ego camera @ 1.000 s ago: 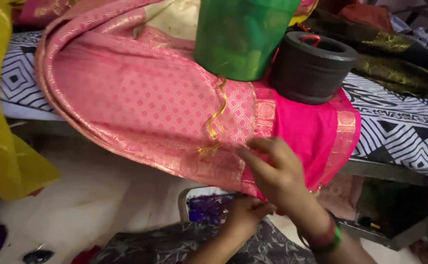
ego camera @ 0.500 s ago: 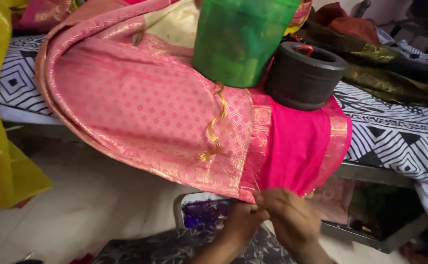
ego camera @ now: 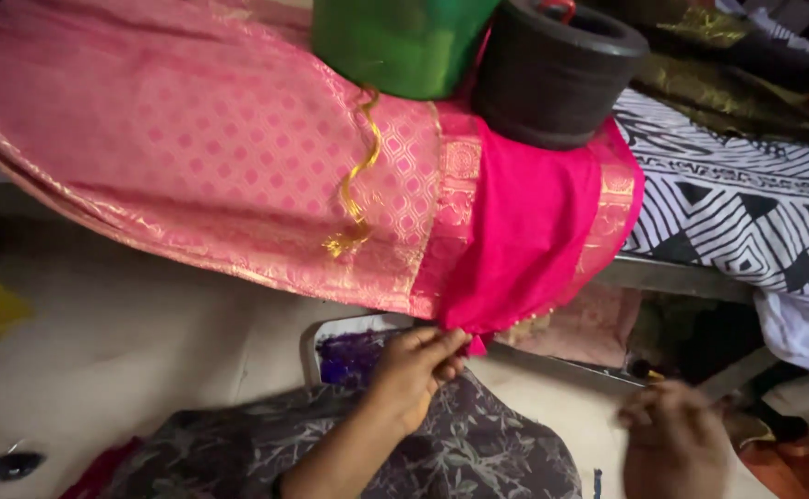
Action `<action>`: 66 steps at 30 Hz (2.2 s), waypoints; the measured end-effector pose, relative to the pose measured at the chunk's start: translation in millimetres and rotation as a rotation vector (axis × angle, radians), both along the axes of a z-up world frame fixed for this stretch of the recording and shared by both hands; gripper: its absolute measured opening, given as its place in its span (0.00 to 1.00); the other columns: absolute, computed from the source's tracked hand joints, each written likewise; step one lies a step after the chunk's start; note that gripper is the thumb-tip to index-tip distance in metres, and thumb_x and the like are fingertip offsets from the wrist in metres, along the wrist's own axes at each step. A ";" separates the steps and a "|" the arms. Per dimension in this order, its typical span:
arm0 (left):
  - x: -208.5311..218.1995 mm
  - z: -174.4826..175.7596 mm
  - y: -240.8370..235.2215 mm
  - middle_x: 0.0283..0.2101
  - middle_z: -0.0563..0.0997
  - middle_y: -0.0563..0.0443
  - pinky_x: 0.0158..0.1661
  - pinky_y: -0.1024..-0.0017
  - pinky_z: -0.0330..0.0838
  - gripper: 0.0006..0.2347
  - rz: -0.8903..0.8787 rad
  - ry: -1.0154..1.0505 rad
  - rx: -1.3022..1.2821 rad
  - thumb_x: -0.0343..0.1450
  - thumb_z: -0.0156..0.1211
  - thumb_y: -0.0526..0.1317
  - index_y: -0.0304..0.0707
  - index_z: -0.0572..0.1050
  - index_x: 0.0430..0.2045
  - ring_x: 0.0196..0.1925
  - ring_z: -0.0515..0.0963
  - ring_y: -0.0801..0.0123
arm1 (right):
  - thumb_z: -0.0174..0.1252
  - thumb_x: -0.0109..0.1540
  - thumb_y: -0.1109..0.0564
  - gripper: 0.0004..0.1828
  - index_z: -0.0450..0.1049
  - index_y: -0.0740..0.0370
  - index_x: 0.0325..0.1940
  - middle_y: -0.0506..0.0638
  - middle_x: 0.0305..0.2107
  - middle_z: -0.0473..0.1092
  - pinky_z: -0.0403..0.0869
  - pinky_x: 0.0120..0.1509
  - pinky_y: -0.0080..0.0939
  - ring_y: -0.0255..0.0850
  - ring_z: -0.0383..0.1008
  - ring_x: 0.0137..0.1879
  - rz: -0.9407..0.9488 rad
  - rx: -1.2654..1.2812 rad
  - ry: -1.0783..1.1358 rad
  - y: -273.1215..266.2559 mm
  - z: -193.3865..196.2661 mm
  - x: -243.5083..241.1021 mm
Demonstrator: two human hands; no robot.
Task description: The person sits on the floor with a pink saree draped over their lap and attaches decorative tassels along its border. They thread a needle, sew the tassels onto the fabric edge, pull the thread tight, and use scissors to trim thread, working along the hem one tassel at a time.
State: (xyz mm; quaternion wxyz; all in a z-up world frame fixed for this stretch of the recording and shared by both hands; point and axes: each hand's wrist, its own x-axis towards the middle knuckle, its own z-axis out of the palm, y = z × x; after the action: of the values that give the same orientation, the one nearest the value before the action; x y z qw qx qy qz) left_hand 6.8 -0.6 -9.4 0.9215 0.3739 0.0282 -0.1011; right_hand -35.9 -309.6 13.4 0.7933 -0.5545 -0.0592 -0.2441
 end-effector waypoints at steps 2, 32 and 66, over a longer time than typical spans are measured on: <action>1.0 3.0 2.7 0.29 0.83 0.52 0.30 0.80 0.71 0.07 0.017 -0.006 -0.030 0.71 0.64 0.37 0.31 0.82 0.34 0.27 0.78 0.77 | 0.54 0.78 0.60 0.06 0.70 0.66 0.49 0.56 0.40 0.72 0.73 0.53 0.48 0.45 0.73 0.50 0.043 0.099 -0.080 -15.7 16.3 5.5; -19.7 19.0 3.0 0.23 0.79 0.54 0.27 0.79 0.66 0.07 -0.031 0.016 0.010 0.72 0.64 0.38 0.32 0.82 0.33 0.23 0.74 0.77 | 0.61 0.59 0.63 0.23 0.67 0.59 0.58 0.49 0.30 0.70 0.70 0.62 0.62 0.44 0.77 0.42 0.655 0.207 0.228 101.7 23.3 -15.8; -28.7 43.8 31.7 0.21 0.80 0.52 0.28 0.72 0.68 0.09 0.122 -0.417 0.909 0.68 0.70 0.41 0.31 0.83 0.28 0.23 0.75 0.75 | 0.66 0.47 0.65 0.13 0.79 0.59 0.36 0.52 0.39 0.71 0.73 0.48 0.44 0.49 0.73 0.47 0.363 -1.481 -0.648 175.2 177.2 29.2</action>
State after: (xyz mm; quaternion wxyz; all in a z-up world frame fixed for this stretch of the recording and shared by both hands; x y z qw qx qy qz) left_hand -21.8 31.1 34.4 0.6558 0.7473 -0.0933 0.0523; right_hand -6.8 -134.4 190.7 0.1934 -0.8174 -0.5191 -0.1578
